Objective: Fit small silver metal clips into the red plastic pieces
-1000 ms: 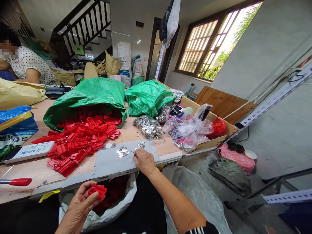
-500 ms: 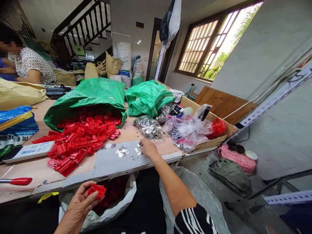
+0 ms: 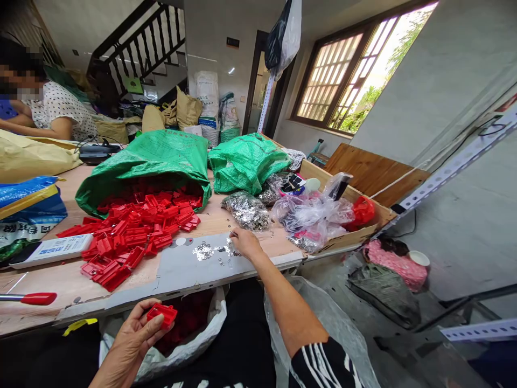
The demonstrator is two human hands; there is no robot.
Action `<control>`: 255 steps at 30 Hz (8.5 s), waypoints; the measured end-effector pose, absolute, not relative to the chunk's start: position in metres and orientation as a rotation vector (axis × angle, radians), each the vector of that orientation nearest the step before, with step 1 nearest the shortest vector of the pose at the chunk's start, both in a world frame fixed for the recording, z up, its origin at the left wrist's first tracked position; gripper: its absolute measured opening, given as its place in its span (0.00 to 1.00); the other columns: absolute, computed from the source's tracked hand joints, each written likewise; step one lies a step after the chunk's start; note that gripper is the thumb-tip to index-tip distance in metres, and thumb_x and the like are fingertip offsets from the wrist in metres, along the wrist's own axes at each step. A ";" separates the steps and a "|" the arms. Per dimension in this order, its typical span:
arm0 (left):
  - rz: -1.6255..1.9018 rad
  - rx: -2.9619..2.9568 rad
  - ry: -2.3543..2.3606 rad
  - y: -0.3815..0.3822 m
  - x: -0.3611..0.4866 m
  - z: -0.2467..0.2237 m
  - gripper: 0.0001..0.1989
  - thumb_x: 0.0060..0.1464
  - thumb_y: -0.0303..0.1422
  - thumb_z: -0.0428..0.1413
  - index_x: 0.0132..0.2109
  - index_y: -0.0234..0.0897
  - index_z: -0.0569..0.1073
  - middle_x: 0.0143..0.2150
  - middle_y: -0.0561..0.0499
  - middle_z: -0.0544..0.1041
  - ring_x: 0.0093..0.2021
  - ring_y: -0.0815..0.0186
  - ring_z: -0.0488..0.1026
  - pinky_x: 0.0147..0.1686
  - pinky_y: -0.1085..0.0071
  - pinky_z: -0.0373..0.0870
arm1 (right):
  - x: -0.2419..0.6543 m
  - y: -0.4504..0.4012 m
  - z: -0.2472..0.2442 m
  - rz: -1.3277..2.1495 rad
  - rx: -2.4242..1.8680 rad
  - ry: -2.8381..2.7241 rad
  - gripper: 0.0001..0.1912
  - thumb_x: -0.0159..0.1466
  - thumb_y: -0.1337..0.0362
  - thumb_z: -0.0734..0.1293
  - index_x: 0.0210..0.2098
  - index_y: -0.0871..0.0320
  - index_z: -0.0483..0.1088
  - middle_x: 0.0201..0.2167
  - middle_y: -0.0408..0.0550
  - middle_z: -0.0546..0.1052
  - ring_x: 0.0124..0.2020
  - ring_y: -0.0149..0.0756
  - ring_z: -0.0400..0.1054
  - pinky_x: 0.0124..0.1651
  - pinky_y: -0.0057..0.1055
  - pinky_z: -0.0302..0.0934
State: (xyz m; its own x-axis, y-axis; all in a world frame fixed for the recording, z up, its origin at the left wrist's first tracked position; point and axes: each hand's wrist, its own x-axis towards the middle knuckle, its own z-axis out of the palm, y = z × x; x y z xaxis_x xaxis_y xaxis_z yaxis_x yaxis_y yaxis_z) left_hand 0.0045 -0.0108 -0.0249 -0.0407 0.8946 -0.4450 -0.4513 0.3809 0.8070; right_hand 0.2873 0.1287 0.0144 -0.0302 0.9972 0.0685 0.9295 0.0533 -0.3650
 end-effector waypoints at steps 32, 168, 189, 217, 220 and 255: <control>1.153 0.495 1.157 -0.013 0.005 -0.025 0.28 0.28 0.36 0.70 0.39 0.36 0.68 0.28 0.50 0.80 0.30 0.65 0.77 0.32 0.71 0.75 | 0.307 0.112 0.011 0.189 -2.122 -1.968 0.12 0.63 0.68 0.59 0.44 0.57 0.70 0.42 0.50 0.76 0.43 0.37 0.69 0.42 0.28 0.56; 1.457 1.965 1.416 -0.007 -0.012 -0.013 0.15 0.51 0.31 0.60 0.47 0.39 0.71 0.40 0.48 0.80 0.39 0.64 0.78 0.39 0.71 0.75 | 0.158 0.011 0.013 0.580 -1.212 -1.959 0.03 0.63 0.68 0.63 0.33 0.57 0.68 0.28 0.44 0.72 0.29 0.31 0.66 0.34 0.26 0.58; 1.439 1.948 1.418 -0.010 -0.012 -0.013 0.15 0.51 0.32 0.60 0.48 0.39 0.71 0.42 0.49 0.80 0.40 0.63 0.78 0.41 0.70 0.76 | 0.165 0.012 0.015 0.957 -1.289 -1.891 0.05 0.62 0.62 0.63 0.32 0.57 0.68 0.27 0.41 0.71 0.27 0.29 0.62 0.31 0.24 0.56; 1.441 2.070 1.411 -0.012 -0.013 -0.020 0.17 0.52 0.29 0.58 0.50 0.40 0.71 0.44 0.47 0.80 0.42 0.61 0.78 0.43 0.68 0.75 | 0.146 0.009 0.022 0.832 -1.438 -1.882 0.06 0.58 0.68 0.62 0.25 0.56 0.62 0.22 0.40 0.69 0.24 0.28 0.61 0.27 0.24 0.53; 1.430 2.053 1.385 -0.012 -0.013 -0.021 0.17 0.53 0.30 0.58 0.51 0.41 0.71 0.45 0.48 0.80 0.43 0.61 0.78 0.44 0.67 0.75 | 0.149 0.010 0.022 0.891 -1.412 -1.903 0.06 0.58 0.68 0.62 0.25 0.57 0.63 0.23 0.40 0.70 0.25 0.28 0.61 0.28 0.23 0.53; 1.180 1.351 1.186 -0.009 -0.014 -0.028 0.14 0.50 0.32 0.60 0.45 0.40 0.71 0.43 0.50 0.78 0.42 0.63 0.76 0.44 0.68 0.72 | 0.209 0.078 0.016 0.467 -1.785 -2.184 0.06 0.63 0.67 0.60 0.37 0.56 0.68 0.37 0.45 0.74 0.39 0.33 0.66 0.42 0.28 0.56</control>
